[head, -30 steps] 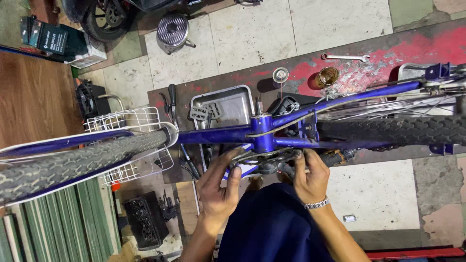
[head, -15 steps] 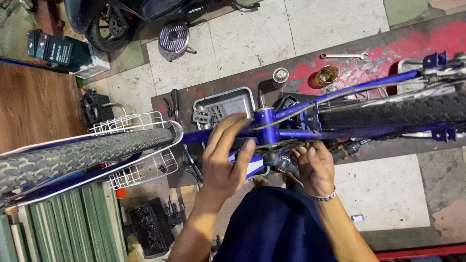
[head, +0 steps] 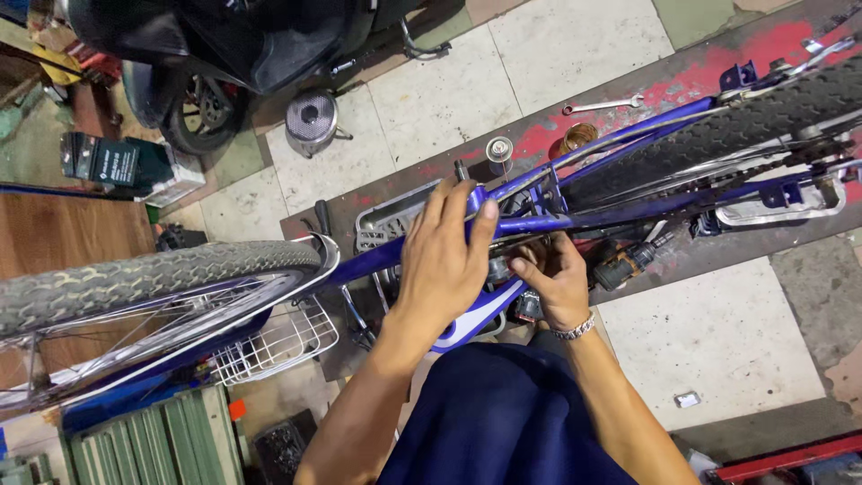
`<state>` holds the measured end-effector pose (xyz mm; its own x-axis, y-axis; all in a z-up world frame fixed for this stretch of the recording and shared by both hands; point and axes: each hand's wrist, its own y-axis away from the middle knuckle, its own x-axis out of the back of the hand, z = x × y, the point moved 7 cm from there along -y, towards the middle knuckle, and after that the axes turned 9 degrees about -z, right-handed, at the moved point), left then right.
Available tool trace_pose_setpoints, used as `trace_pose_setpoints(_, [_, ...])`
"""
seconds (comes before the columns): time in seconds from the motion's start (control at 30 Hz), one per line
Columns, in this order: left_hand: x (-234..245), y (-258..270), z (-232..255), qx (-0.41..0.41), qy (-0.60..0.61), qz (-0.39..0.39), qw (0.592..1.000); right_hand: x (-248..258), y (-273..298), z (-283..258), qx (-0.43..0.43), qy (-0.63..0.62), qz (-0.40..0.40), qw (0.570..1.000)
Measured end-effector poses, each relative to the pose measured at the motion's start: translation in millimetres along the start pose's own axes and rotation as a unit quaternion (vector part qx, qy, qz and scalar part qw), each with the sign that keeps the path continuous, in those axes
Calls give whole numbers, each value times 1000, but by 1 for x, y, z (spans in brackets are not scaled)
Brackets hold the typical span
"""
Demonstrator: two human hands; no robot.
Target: The person is repairing a blue bicycle in a workshop. They are seen adjusting the chain and crankset area, using a wrench to tighten bolts and ensuring the chain is properly seated on the gears. The person rotates the pedals to test the movement of the chain.
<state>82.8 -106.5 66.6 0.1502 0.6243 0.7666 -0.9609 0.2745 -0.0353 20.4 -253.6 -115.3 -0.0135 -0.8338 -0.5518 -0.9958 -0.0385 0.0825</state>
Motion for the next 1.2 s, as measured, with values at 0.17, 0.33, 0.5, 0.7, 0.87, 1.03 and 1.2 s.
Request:
trace_pose_setpoints(0.17, [-9, -5, -6, 9, 7, 4, 1000, 2, -1, 10, 23, -2, 28, 999])
trace_pose_setpoints(0.33, [0, -3, 0, -18, 14, 30, 999, 1, 2, 13, 23, 29, 76, 996])
trace_pose_setpoints(0.5, [-2, -4, -2, -21, -3, 50, 999, -1, 1, 11, 59, 61, 112, 990])
trace_pose_setpoints(0.7, [-2, -2, -2, -6, 7, 49, 999, -4, 7, 8, 74, 74, 149, 983])
trace_pose_setpoints(0.87, [-2, 1, -10, 0, 30, 58, 998, 4, 9, 8, 52, 165, 185, 967])
trace_pose_setpoints(1.03, [4, 4, -10, -30, 52, 93, 994, -3, 3, 1, 40, 62, 154, 985])
trace_pose_setpoints(1.2, [1, 7, -13, 2, 78, 79, 994, -3, 5, -3, -13, 13, 141, 990])
